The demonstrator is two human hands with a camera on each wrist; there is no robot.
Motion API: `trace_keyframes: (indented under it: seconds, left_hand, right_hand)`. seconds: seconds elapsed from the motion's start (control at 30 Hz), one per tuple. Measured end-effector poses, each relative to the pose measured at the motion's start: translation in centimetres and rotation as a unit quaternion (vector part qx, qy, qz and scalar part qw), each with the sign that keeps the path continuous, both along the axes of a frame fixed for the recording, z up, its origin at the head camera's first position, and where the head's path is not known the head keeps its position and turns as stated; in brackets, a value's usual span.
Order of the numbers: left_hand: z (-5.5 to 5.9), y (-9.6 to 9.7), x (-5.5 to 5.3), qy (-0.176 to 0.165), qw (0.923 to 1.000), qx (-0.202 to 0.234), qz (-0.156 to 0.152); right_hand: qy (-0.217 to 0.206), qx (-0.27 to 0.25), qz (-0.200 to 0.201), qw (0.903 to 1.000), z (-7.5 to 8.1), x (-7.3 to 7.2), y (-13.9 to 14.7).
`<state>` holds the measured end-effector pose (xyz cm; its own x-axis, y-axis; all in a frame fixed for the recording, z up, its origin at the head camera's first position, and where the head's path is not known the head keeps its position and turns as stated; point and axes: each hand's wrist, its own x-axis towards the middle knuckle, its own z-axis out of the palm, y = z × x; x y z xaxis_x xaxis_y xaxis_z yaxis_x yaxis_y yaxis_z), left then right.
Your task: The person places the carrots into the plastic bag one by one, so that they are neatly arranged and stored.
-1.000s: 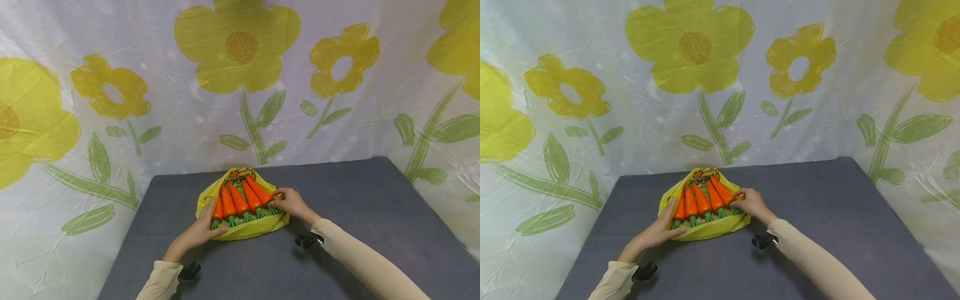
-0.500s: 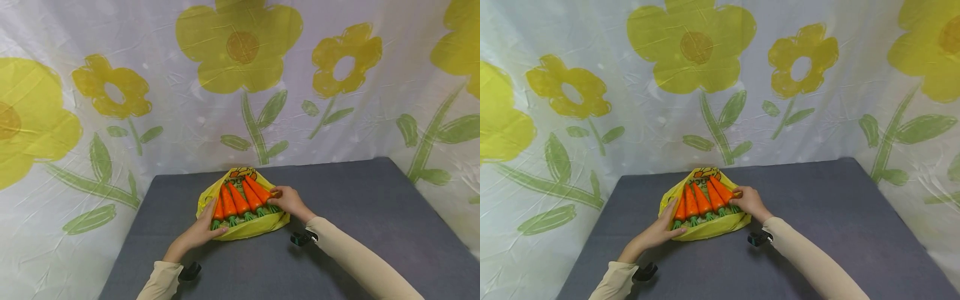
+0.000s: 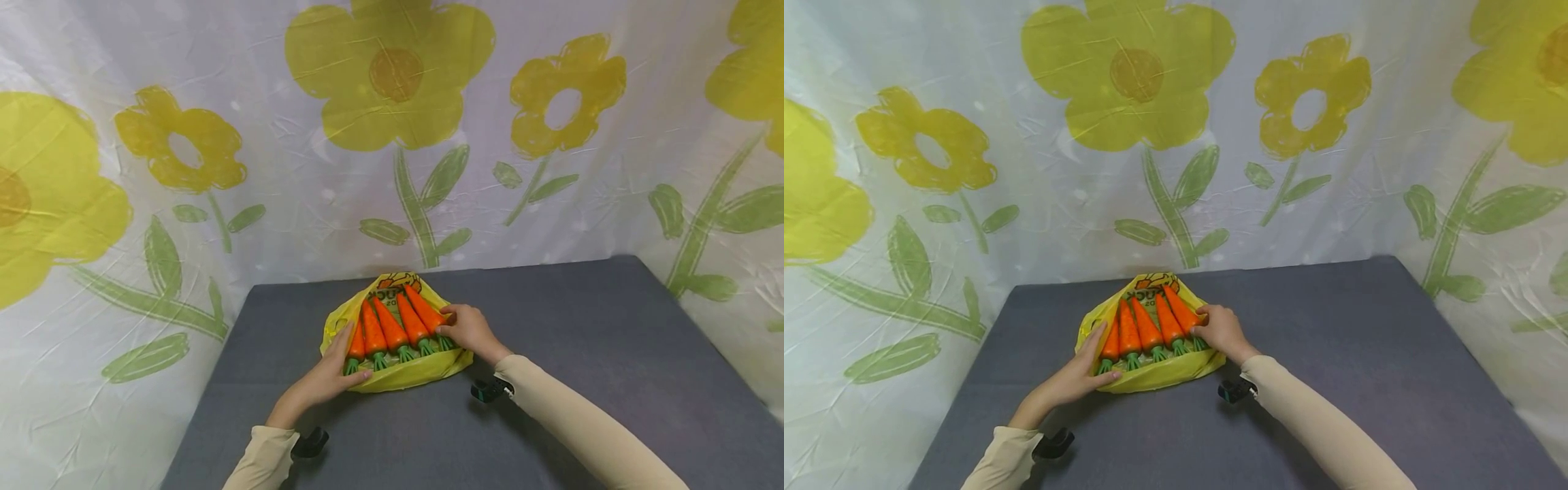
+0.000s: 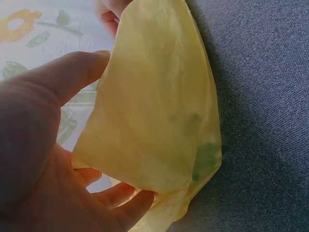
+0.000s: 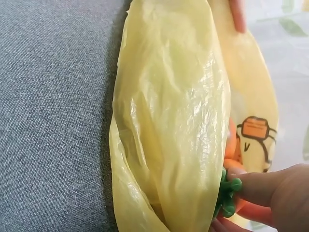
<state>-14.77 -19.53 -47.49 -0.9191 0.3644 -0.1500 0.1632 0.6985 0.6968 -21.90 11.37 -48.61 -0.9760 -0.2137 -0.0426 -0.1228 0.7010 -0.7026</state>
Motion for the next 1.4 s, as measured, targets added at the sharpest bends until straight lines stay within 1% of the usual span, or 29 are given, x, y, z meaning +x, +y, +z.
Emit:
trace_keyframes:
  seconds: [0.37,0.53,0.7,0.9,1.03,1.2,1.27,1.33,1.4]
  left_hand:
    - [-0.3,0.0,-0.3,0.006,1.0,-0.003,0.003]
    - [-0.4,0.1,-0.4,0.01,0.9999,-0.008,0.001]
    - [-0.4,0.2,-0.3,0.01,0.9999,-0.007,0.0]
    - [-0.2,0.2,-0.4,0.011,0.9999,-0.005,-0.003]
    - [0.0,0.0,-0.4,0.015,0.9999,0.001,-0.007]
    - [0.4,-0.2,-0.5,0.034,0.9993,0.006,-0.015]
    - [0.7,-0.3,-0.4,0.049,0.9987,0.005,-0.014]
    - [1.1,-0.4,-0.3,0.07,0.9975,0.001,-0.011]
    - [1.5,-0.5,-0.2,0.103,0.9945,-0.014,-0.011]
  right_hand:
    - [0.015,0.024,0.001,0.9996,-0.3,0.1,-0.5]
    - [0.008,0.019,-0.009,0.9997,-0.5,0.2,-0.6]
    - [0.007,0.017,-0.007,0.9998,-0.6,0.3,-0.5]
    - [-0.009,0.009,-0.006,0.9999,-0.3,0.3,0.0]
    - [-0.01,0.013,-0.005,0.9999,0.0,0.3,0.4]
    - [-0.004,0.013,-0.001,0.9999,0.8,0.5,1.1]
    - [0.013,0.015,0.003,0.9998,1.3,0.7,1.6]
    - [0.04,0.018,0.011,0.999,1.9,0.9,2.1]
    - [0.068,0.022,0.019,0.9973,2.4,1.3,2.8]
